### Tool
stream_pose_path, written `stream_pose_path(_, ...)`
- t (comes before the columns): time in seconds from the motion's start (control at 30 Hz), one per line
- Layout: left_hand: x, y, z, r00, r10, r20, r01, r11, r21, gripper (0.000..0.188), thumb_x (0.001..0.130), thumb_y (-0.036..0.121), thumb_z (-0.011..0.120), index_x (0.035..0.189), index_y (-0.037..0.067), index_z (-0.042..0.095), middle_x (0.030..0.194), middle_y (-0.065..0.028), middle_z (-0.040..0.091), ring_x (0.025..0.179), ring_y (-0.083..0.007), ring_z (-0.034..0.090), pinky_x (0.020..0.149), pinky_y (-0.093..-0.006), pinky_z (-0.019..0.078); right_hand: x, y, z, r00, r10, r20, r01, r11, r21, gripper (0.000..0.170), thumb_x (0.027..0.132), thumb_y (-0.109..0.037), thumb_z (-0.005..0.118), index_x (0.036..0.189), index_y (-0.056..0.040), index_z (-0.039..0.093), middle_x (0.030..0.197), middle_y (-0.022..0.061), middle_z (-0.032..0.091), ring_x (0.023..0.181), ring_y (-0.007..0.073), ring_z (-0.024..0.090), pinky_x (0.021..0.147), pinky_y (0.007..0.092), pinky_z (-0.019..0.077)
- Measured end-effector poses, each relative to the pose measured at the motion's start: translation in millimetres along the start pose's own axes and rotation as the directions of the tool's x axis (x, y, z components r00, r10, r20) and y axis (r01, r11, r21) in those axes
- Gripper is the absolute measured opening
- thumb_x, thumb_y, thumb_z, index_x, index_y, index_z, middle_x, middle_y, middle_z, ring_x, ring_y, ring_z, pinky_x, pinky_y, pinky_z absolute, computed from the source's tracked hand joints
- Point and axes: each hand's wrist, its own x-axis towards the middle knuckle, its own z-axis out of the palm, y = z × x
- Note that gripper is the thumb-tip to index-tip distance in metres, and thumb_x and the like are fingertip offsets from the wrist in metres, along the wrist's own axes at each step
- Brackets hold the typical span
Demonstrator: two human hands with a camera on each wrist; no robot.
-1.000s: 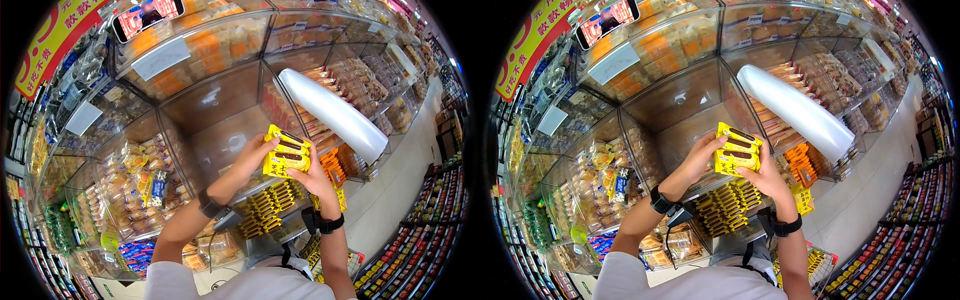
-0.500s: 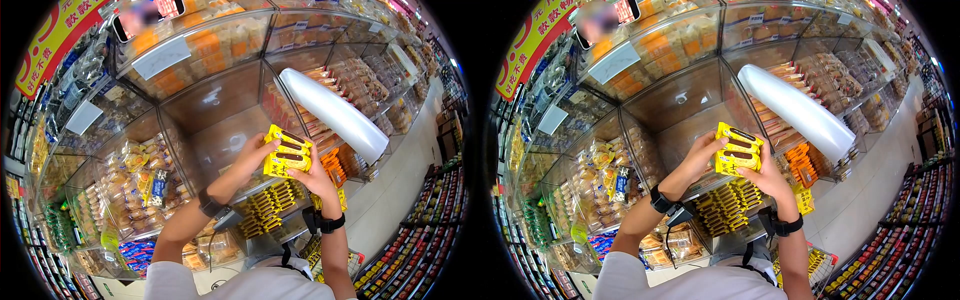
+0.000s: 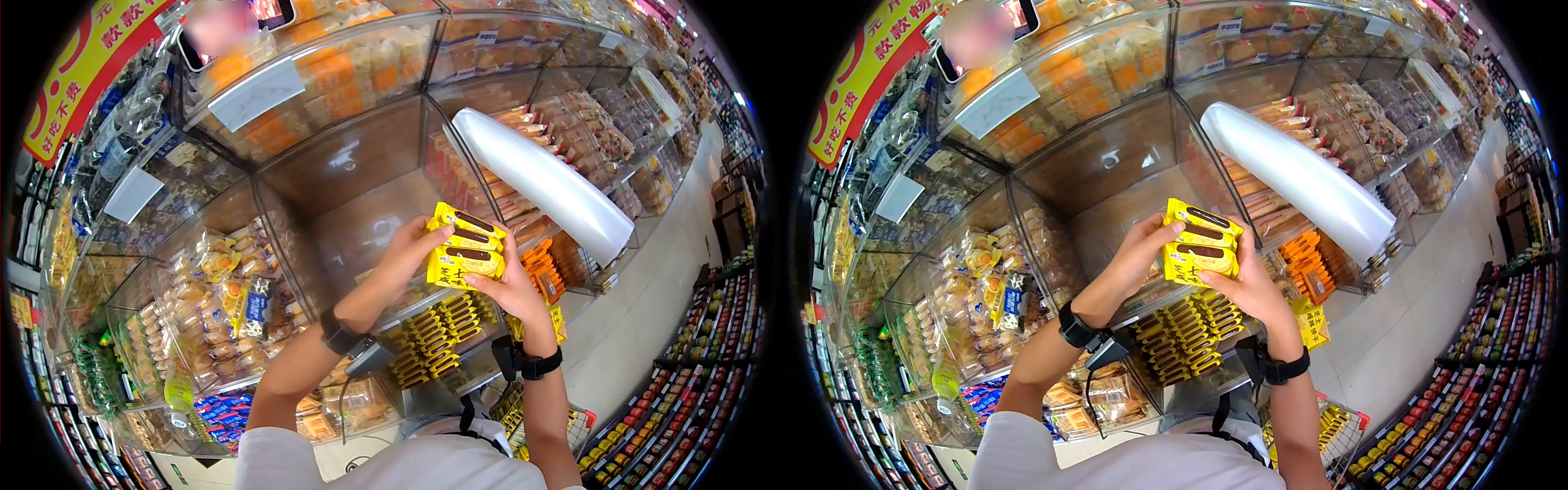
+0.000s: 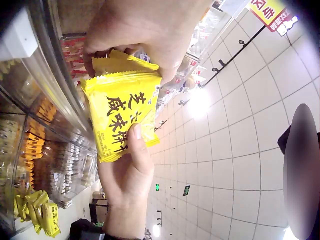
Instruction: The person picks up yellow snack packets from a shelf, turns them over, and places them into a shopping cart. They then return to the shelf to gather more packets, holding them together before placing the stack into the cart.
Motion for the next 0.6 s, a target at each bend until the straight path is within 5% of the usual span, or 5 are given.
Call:
stream_pose_path(0.2,0.2,-1.0,2.1,1.0,-0.015,-0.015,0.014,1.0,-0.018,0.034,0.085,0.023,0.055,0.108,-0.001,0.051,0.1,-0.0063,0.059,0.093,-0.0127,0.053,0.085,-0.0266,0.039,-1.1,-2.6,5.5,0.995,-0.084,-0.045,0.077,0.986,-0.147,0.092,0.074,-0.006,0.065,0.137,-0.0082,-0.002,0.127,0.0148,0.035,0.117,0.0219,0.038,0.098,0.0325,0.0312)
stream_pose_path(0.6,0.9,-1.3,1.2,1.0,0.009,-0.012,-0.009,1.0,0.002,0.034,0.085,0.024,0.056,0.108,-0.001,0.051,0.1,-0.0064,0.058,0.093,-0.0123,0.053,0.085,-0.0264,0.0392,-1.3,-4.6,6.6,0.996,-0.071,-0.06,0.061,0.987,-0.15,0.094,0.074,-0.009,0.065,0.137,-0.0073,-0.004,0.128,0.0158,0.034,0.119,0.0238,0.036,0.099,0.0329,0.0294)
